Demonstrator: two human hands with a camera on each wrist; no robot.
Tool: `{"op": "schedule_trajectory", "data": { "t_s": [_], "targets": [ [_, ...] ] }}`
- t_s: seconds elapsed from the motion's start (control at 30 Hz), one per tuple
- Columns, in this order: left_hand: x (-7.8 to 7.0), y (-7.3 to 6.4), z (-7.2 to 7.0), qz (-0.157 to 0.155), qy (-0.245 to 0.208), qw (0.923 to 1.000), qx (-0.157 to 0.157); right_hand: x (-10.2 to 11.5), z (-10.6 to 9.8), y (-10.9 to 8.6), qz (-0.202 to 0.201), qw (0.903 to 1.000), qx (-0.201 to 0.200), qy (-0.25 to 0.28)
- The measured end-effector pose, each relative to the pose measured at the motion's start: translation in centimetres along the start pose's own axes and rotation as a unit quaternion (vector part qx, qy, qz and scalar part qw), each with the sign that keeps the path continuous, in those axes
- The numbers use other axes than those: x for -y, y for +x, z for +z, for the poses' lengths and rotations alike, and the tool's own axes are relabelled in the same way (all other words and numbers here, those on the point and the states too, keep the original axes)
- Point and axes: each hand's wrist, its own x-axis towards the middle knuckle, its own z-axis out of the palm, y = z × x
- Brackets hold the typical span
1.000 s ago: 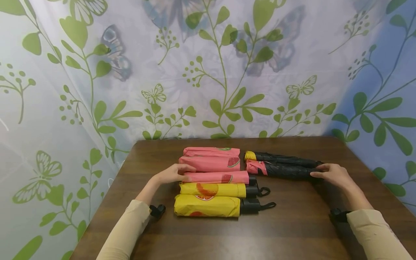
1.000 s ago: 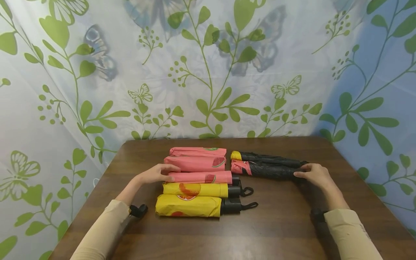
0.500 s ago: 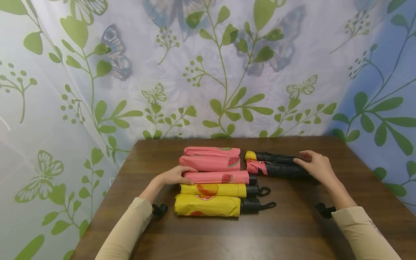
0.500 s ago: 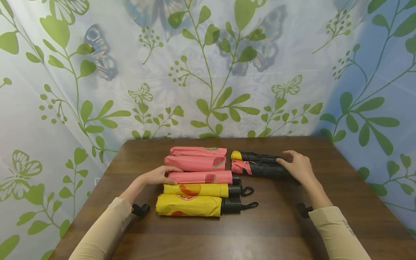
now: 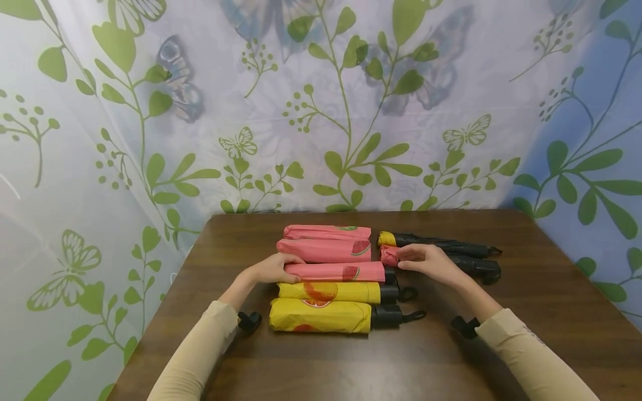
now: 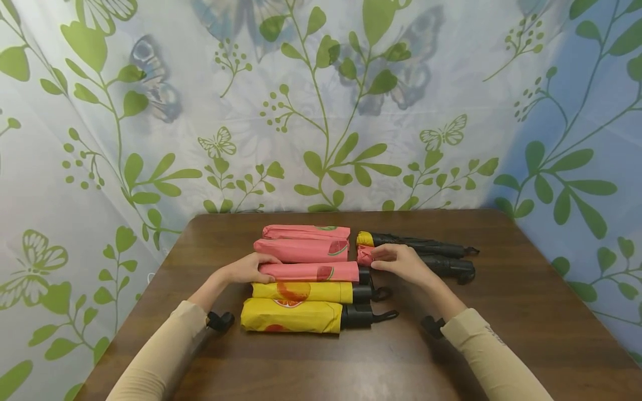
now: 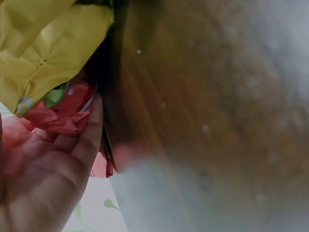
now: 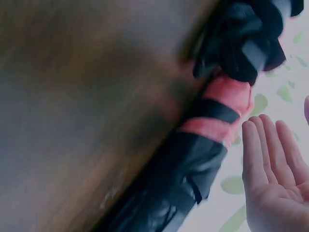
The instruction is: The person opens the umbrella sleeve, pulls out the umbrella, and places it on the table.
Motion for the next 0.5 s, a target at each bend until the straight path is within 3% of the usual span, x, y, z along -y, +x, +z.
{"op": "schedule_trajectory", "data": {
  "t_s": [0.2,0.4,0.5],
  "targets": [
    [-0.1,0.0,0.0,-0.005,-0.039,0.9992,-0.012,-0.2,1.4,0.7,-0.015,0.9989,0.045,0.005],
    [-0.1,0.0,-0.1,0.016,-0.094,0.9950,-0.031,-0.3,2.0,1.0,-0.036,0.9956,0.070,-0.051],
    [-0.2,0.1,-0.2,0.024,-0.100,0.9941,-0.033,-0.5,2.3,1.4,-0.055,0.9919,0.082,-0.080]
  ]
}}
